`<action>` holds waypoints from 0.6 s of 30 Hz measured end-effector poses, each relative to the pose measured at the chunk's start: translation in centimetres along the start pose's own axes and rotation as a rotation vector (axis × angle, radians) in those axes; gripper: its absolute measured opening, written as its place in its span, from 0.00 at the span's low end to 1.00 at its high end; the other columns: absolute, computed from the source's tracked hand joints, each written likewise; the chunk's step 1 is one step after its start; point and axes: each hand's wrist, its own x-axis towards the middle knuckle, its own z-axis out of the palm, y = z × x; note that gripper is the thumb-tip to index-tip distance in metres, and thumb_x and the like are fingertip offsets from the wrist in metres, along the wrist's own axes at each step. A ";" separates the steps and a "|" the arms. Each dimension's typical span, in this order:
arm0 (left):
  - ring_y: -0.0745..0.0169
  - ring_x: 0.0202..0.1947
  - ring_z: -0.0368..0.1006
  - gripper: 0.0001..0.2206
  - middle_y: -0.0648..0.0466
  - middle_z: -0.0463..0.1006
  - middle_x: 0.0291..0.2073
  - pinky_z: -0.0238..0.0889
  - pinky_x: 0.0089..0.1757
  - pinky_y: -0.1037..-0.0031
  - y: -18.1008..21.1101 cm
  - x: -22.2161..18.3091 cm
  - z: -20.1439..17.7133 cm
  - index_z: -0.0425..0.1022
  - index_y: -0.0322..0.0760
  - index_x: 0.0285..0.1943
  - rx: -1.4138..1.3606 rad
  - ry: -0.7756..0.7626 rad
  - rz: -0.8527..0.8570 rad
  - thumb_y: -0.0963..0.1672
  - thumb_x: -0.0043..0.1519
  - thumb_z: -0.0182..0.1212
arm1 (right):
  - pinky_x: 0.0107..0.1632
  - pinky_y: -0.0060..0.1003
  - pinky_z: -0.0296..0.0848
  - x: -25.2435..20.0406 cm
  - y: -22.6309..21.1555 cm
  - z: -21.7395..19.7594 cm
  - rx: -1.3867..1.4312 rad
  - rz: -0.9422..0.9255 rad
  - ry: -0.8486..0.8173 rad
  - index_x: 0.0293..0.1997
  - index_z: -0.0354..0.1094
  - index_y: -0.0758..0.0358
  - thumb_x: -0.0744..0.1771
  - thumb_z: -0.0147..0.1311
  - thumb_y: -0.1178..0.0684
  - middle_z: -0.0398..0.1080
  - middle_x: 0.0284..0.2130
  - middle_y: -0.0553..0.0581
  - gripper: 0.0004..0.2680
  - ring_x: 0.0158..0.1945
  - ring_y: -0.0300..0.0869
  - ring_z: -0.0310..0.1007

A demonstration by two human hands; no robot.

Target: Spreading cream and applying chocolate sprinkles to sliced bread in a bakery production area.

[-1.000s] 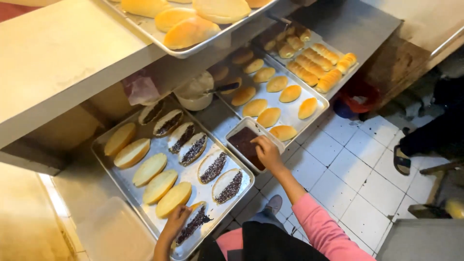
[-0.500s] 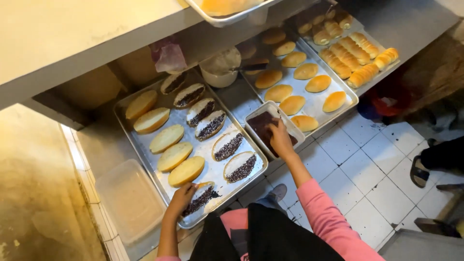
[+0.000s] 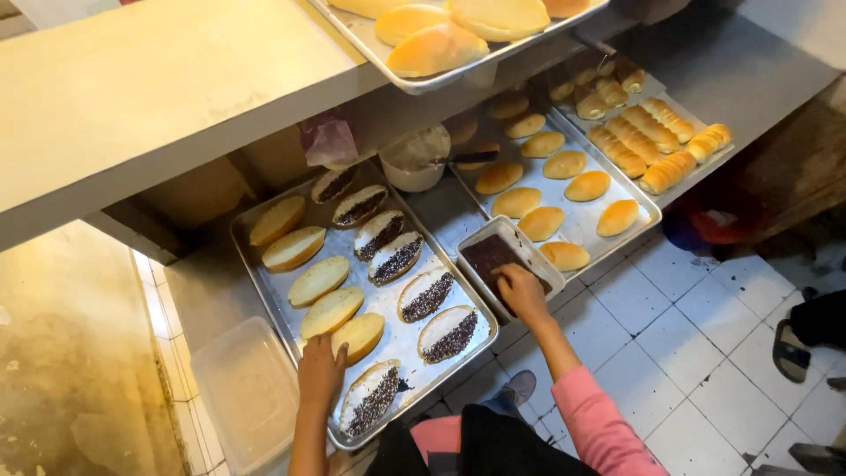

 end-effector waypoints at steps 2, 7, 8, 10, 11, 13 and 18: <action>0.39 0.53 0.71 0.20 0.41 0.76 0.51 0.66 0.51 0.53 -0.5 0.6 1.0 0.73 0.32 0.54 0.073 -0.072 0.008 0.51 0.63 0.57 | 0.47 0.44 0.74 0.5 -3.9 -3.7 0.044 -0.055 0.088 0.42 0.76 0.63 0.64 0.55 0.62 0.77 0.38 0.60 0.06 0.43 0.53 0.77; 0.34 0.54 0.67 0.23 0.34 0.73 0.55 0.62 0.53 0.51 -3.0 1.0 3.3 0.72 0.28 0.56 -0.075 -0.012 -0.025 0.51 0.60 0.62 | 0.49 0.39 0.76 0.7 -9.1 -11.8 0.156 -0.151 0.459 0.43 0.71 0.63 0.67 0.52 0.63 0.75 0.39 0.58 0.05 0.43 0.50 0.78; 0.34 0.54 0.67 0.23 0.34 0.73 0.55 0.62 0.53 0.51 -3.4 1.4 3.8 0.72 0.28 0.56 -0.070 -0.024 -0.026 0.51 0.60 0.62 | 0.49 0.39 0.76 1.0 -7.7 -11.6 0.156 -0.139 0.455 0.43 0.71 0.63 0.67 0.52 0.63 0.75 0.39 0.58 0.05 0.43 0.50 0.78; 0.33 0.51 0.70 0.23 0.36 0.78 0.47 0.65 0.52 0.53 -4.6 1.7 4.6 0.73 0.27 0.55 -0.108 -0.036 -0.152 0.51 0.62 0.63 | 0.46 0.42 0.73 1.1 -5.1 -10.8 0.013 0.074 0.375 0.46 0.74 0.64 0.71 0.54 0.60 0.75 0.39 0.61 0.03 0.43 0.53 0.77; 0.33 0.51 0.70 0.23 0.36 0.78 0.47 0.65 0.52 0.53 -5.1 1.6 4.5 0.73 0.27 0.55 -0.099 -0.052 -0.158 0.51 0.62 0.63 | 0.46 0.42 0.73 0.5 -3.8 -10.1 0.015 0.090 0.363 0.46 0.74 0.64 0.71 0.54 0.60 0.75 0.39 0.61 0.03 0.43 0.53 0.77; 0.43 0.41 0.77 0.25 0.39 0.79 0.40 0.71 0.45 0.60 -5.3 2.4 5.3 0.74 0.28 0.53 -0.279 -0.142 -0.272 0.53 0.59 0.67 | 0.46 0.45 0.73 0.3 -0.5 -9.0 -0.223 0.259 -0.309 0.48 0.77 0.61 0.66 0.58 0.56 0.77 0.40 0.64 0.08 0.43 0.56 0.77; 0.50 0.37 0.75 0.19 0.44 0.77 0.39 0.71 0.38 0.59 -3.0 0.9 1.5 0.75 0.33 0.52 -0.661 -0.432 -0.488 0.51 0.62 0.64 | 0.45 0.43 0.75 -0.5 -7.8 -13.7 0.053 0.105 -0.137 0.49 0.75 0.66 0.66 0.57 0.56 0.77 0.41 0.64 0.09 0.42 0.54 0.78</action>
